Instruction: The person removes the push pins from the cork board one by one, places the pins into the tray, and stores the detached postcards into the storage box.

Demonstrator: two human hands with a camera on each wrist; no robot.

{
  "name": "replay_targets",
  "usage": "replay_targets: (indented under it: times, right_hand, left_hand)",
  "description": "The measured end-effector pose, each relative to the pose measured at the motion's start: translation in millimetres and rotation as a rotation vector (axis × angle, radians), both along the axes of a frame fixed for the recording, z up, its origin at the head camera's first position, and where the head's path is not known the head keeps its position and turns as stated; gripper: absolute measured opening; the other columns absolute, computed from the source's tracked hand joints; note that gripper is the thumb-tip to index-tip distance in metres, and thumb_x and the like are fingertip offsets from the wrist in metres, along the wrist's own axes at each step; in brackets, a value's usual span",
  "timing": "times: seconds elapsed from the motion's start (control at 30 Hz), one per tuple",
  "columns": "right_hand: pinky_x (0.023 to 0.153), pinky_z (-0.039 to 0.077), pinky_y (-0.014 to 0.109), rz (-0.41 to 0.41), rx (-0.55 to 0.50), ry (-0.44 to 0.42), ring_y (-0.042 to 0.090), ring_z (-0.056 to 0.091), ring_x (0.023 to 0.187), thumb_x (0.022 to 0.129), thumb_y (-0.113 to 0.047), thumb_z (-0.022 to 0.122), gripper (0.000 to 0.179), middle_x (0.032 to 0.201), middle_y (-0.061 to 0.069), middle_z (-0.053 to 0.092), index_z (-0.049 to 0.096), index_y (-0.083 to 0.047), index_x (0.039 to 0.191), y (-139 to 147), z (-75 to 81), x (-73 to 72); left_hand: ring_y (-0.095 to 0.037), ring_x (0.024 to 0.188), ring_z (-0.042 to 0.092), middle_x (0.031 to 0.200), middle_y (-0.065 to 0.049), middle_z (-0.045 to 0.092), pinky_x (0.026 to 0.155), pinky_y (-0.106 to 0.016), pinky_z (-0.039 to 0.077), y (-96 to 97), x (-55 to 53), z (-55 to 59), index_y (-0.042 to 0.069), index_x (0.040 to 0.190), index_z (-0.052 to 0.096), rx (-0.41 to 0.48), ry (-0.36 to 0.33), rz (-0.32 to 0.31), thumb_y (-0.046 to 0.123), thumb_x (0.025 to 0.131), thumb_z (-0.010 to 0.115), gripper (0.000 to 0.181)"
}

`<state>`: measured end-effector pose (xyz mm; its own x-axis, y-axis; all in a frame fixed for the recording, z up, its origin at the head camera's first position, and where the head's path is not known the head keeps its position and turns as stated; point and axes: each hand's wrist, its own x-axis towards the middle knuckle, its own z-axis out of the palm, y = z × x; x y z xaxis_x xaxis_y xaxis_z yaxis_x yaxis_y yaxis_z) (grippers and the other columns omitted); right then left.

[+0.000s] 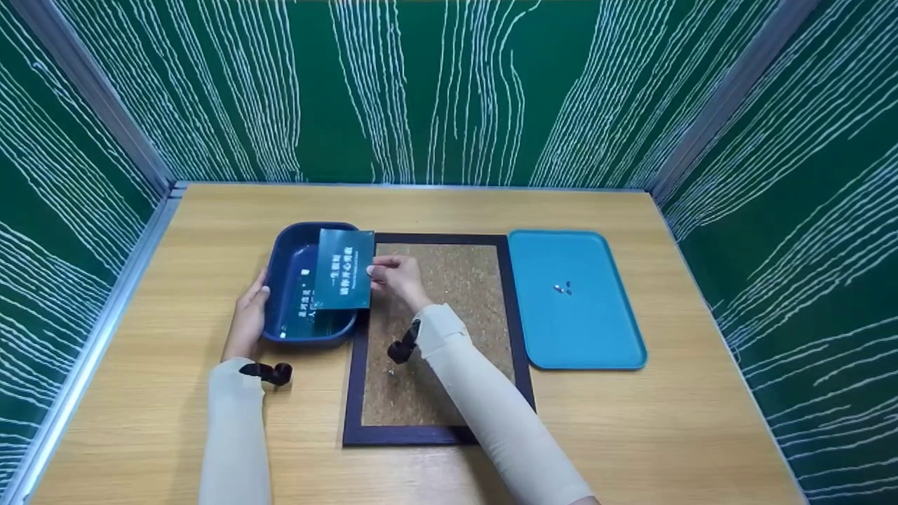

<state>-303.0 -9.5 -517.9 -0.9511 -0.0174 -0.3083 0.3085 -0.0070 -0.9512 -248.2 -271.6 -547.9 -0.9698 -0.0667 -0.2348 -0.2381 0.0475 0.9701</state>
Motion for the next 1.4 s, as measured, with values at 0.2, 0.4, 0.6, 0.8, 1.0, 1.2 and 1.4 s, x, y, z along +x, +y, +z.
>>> replay_targets:
  times: [0.2, 0.4, 0.6, 0.8, 1.0, 1.2, 1.4]
  right_hand:
    - [0.065, 0.059, 0.024, 0.017, -0.001, 0.022, 0.01, 0.064, 0.065, 0.085, 0.003, 0.068, 0.019, 0.092, 0.014, 0.07, 0.069, 0.004, 0.104, -17, -1.5, 4.7]
    - [0.064, 0.059, 0.024, 0.023, 0.005, 0.034, 0.012, 0.066, 0.066, 0.084, 0.003, 0.068, 0.018, 0.091, 0.013, 0.07, 0.07, 0.003, 0.102, -29, -0.9, 9.7]
    - [0.063, 0.059, 0.023, 0.025, 0.057, 0.041, 0.011, 0.066, 0.066, 0.085, 0.001, 0.069, 0.015, 0.087, 0.009, 0.069, 0.071, -0.001, 0.1, -39, -2.7, 12.2]
    - [0.059, 0.059, 0.023, 0.039, 0.115, 0.109, 0.009, 0.064, 0.06, 0.083, 0.003, 0.07, 0.014, 0.085, 0.013, 0.072, 0.072, 0.002, 0.097, -46, -3.9, 16.0]
    - [0.058, 0.058, 0.022, 0.064, 0.166, 0.17, 0.011, 0.065, 0.06, 0.083, 0.005, 0.068, 0.014, 0.083, 0.013, 0.072, 0.072, 0.004, 0.097, -53, -8.3, 20.5]
    - [0.059, 0.058, 0.021, 0.117, 0.225, 0.213, 0.011, 0.065, 0.064, 0.086, 0.003, 0.066, 0.013, 0.082, 0.011, 0.07, 0.071, 0.004, 0.099, -58, -10.8, 24.5]
    - [0.06, 0.057, 0.021, 0.152, 0.29, 0.229, 0.01, 0.064, 0.066, 0.088, 0.0, 0.066, 0.013, 0.084, 0.008, 0.07, 0.071, 0.002, 0.099, -61, -11.2, 27.2]
  left_hand:
    - [-0.02, 0.149, -0.01, 0.162, 0.006, -0.004, 0.122, -0.045, -0.002, -5.6, -4.0, -12.3, 0.025, 0.155, 0.009, -0.071, 0.004, -0.014, 0.025, 0.107, 0.021, 0.049]
    - [-0.019, 0.149, -0.009, 0.162, 0.006, -0.004, 0.122, -0.044, -0.002, -7.4, -7.1, -17.7, 0.024, 0.155, 0.01, -0.099, 0.032, -0.015, 0.024, 0.107, 0.021, 0.049]
    - [-0.019, 0.149, -0.009, 0.162, 0.005, -0.003, 0.122, -0.043, -0.003, -7.4, -7.3, -17.6, 0.023, 0.154, 0.011, -0.097, 0.044, -0.015, 0.023, 0.107, 0.022, 0.049]
    - [-0.019, 0.149, -0.009, 0.163, 0.003, -0.002, 0.123, -0.042, -0.003, 0.6, -1.0, -4.7, 0.022, 0.155, 0.012, -0.016, 0.018, -0.01, 0.017, 0.106, 0.022, 0.05]
    - [-0.018, 0.149, -0.008, 0.163, 0.004, -0.001, 0.123, -0.041, -0.002, -4.1, -6.3, -18.3, 0.023, 0.155, 0.012, -0.033, 0.041, -0.001, 0.021, 0.107, 0.023, 0.049]
    - [-0.019, 0.15, -0.006, 0.162, 0.003, 0.001, 0.123, -0.041, 0.001, -4.5, -6.5, -19.6, 0.022, 0.154, 0.014, -0.04, 0.051, 0.013, 0.02, 0.106, 0.024, 0.049]
    - [-0.017, 0.15, -0.005, 0.162, 0.006, 0.002, 0.123, -0.038, 0.0, -4.6, -5.3, -17.1, 0.022, 0.155, 0.014, -0.055, 0.055, 0.018, 0.021, 0.107, 0.024, 0.049]
